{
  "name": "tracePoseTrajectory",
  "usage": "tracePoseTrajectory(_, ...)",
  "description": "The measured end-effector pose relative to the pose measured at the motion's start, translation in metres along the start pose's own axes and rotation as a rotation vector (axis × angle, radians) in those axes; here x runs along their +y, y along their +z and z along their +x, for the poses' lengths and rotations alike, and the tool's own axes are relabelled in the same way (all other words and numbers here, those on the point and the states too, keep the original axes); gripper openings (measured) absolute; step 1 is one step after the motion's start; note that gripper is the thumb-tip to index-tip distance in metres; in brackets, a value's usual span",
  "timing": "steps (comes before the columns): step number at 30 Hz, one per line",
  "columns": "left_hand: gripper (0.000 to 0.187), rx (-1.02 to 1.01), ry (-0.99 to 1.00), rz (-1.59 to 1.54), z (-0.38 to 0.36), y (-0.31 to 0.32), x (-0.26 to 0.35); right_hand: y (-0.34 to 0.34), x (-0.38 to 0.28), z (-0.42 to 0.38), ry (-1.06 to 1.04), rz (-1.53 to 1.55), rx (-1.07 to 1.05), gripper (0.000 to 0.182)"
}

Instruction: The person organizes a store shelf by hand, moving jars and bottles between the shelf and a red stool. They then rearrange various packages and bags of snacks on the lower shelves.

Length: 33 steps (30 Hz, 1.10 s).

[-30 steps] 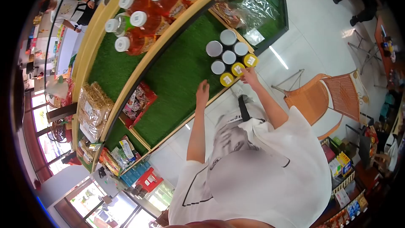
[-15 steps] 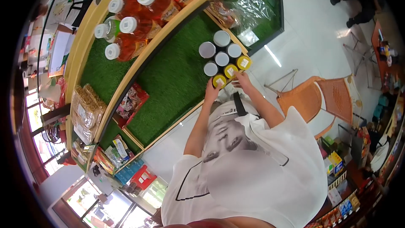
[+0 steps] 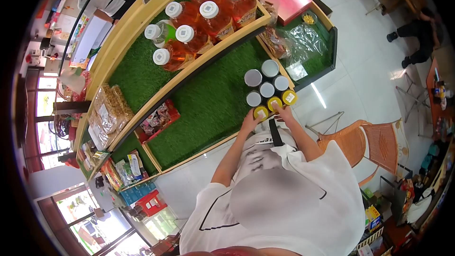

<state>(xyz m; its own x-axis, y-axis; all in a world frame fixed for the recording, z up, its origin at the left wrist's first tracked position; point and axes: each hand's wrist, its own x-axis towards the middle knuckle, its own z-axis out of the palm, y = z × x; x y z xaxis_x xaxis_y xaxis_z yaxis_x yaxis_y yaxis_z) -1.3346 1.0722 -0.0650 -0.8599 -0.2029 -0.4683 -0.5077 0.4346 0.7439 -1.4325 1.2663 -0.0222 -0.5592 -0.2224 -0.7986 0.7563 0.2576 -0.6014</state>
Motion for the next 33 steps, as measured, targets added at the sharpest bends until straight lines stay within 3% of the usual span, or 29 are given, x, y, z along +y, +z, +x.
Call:
tracePoseTrajectory(7,0.079,-0.058,-0.031,-0.02,0.003,-0.004,-0.005,-0.003,0.003,0.007,0.013,-0.036,-0.027,0.079)
tracePoseTrajectory(13,0.075,-0.064,-0.027,-0.025,0.001,-0.01,0.004,-0.003,0.001,0.005,-0.008,-0.023,-0.011,0.07)
tracePoseTrajectory(19,0.077,-0.071,-0.055,0.032,-0.006,-0.019,0.02,-0.005,-0.006,-0.002,0.02,-0.062,-0.075,0.076)
tracePoseTrajectory(33,0.078,-0.062,-0.027,-0.029,-0.002,-0.013,0.007,-0.004,-0.001,0.003,0.001,-0.068,-0.017,0.073)
